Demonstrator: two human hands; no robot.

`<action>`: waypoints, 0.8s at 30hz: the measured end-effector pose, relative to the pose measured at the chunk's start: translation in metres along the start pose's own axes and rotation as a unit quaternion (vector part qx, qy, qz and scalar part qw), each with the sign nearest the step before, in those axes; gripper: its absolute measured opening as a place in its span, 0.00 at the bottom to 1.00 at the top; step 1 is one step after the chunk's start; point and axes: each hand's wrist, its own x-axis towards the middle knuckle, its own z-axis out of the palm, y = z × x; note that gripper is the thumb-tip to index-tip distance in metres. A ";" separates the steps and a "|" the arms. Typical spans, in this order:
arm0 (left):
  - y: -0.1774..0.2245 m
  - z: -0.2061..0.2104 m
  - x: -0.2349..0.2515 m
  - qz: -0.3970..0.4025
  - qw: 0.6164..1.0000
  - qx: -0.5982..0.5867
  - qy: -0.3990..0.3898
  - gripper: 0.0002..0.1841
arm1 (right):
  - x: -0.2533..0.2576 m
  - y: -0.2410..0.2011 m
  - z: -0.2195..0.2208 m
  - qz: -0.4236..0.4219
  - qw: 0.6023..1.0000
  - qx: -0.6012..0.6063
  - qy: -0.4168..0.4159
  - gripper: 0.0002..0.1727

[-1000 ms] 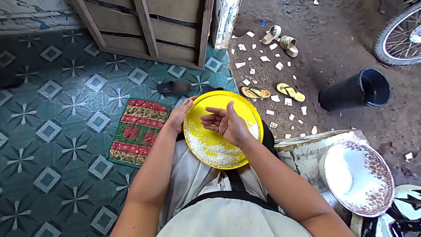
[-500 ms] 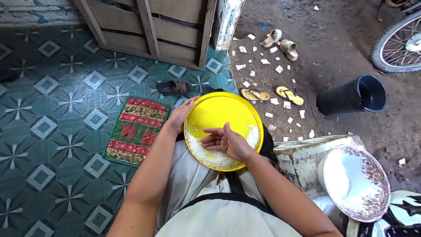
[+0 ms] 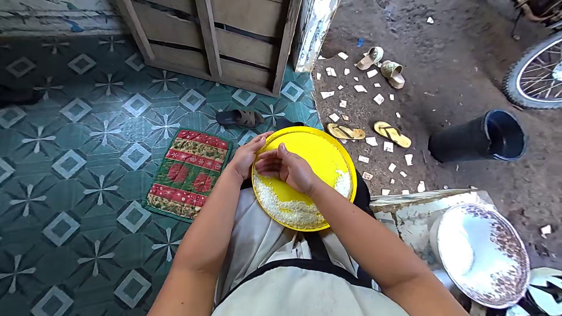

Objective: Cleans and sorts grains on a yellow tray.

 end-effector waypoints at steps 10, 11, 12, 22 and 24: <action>0.000 -0.003 0.005 0.006 0.999 0.019 -0.039 0.23 | -0.074 0.004 -0.041 0.032 0.992 -0.087 -0.088 0.45; 0.000 -0.003 0.005 0.005 0.999 0.017 -0.042 0.23 | -0.079 0.003 -0.044 0.030 0.992 -0.086 -0.087 0.47; 0.000 -0.004 0.005 0.004 0.999 0.016 -0.043 0.23 | -0.084 0.000 -0.048 0.022 0.993 -0.085 -0.082 0.48; 0.001 -0.003 0.004 0.007 0.999 0.016 -0.032 0.23 | -0.095 -0.019 -0.056 -0.008 0.988 -0.007 0.154 0.41; 0.000 -0.003 0.003 0.008 0.999 0.019 -0.035 0.23 | -0.096 -0.017 -0.054 -0.015 0.986 0.001 0.163 0.41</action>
